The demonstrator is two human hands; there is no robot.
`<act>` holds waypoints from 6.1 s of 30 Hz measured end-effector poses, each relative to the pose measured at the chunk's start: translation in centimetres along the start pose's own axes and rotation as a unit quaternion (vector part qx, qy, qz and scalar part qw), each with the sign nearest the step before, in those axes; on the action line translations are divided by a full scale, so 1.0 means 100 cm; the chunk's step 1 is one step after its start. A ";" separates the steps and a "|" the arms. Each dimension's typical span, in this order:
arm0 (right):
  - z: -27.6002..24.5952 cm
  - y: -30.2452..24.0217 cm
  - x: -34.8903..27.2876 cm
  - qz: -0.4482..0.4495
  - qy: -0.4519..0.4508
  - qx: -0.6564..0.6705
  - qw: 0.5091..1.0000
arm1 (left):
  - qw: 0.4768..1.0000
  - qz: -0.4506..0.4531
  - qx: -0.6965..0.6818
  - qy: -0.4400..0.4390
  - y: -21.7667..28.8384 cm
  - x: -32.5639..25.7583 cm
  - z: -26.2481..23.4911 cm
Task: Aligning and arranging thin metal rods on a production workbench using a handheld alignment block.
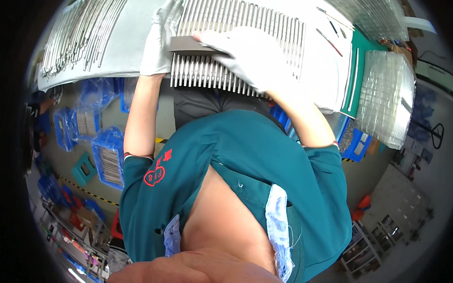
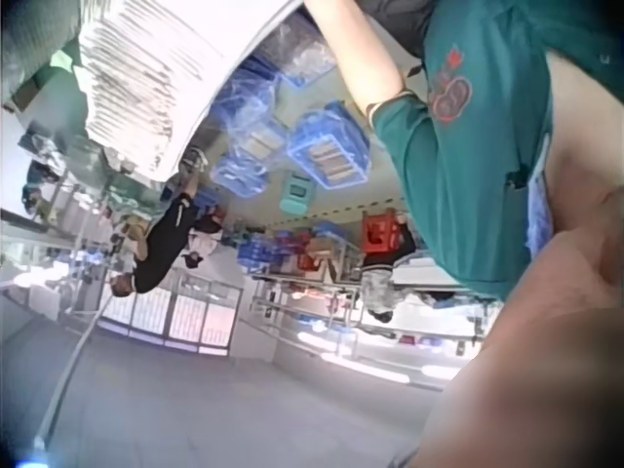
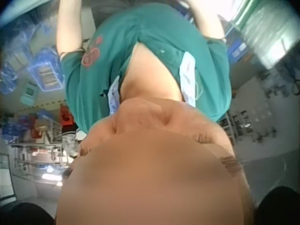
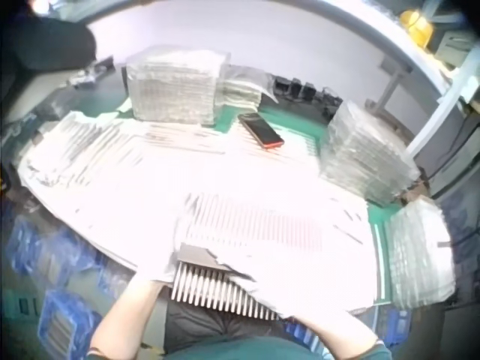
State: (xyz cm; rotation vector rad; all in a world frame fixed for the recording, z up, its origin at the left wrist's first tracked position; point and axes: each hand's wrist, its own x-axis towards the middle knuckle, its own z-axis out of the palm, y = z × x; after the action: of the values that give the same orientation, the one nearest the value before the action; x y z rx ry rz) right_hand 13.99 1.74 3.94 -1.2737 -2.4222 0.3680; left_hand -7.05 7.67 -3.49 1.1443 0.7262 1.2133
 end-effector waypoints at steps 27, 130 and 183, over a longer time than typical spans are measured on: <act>-0.054 0.041 -0.138 0.247 0.022 -0.035 0.968 | 0.994 -0.040 -0.045 0.092 0.016 -0.002 0.009; 0.008 0.166 -0.063 0.295 0.432 -0.052 0.851 | 0.630 0.103 0.750 -0.172 0.058 -0.031 -0.011; -0.033 0.088 -0.039 0.475 0.328 -0.054 0.815 | 0.687 0.139 0.670 -0.244 0.032 -0.025 0.049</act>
State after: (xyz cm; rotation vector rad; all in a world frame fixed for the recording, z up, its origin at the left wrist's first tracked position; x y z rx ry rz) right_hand 23.90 3.53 2.62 -2.1524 -1.1191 0.0032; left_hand -4.26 3.72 0.72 2.7457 1.0405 0.3387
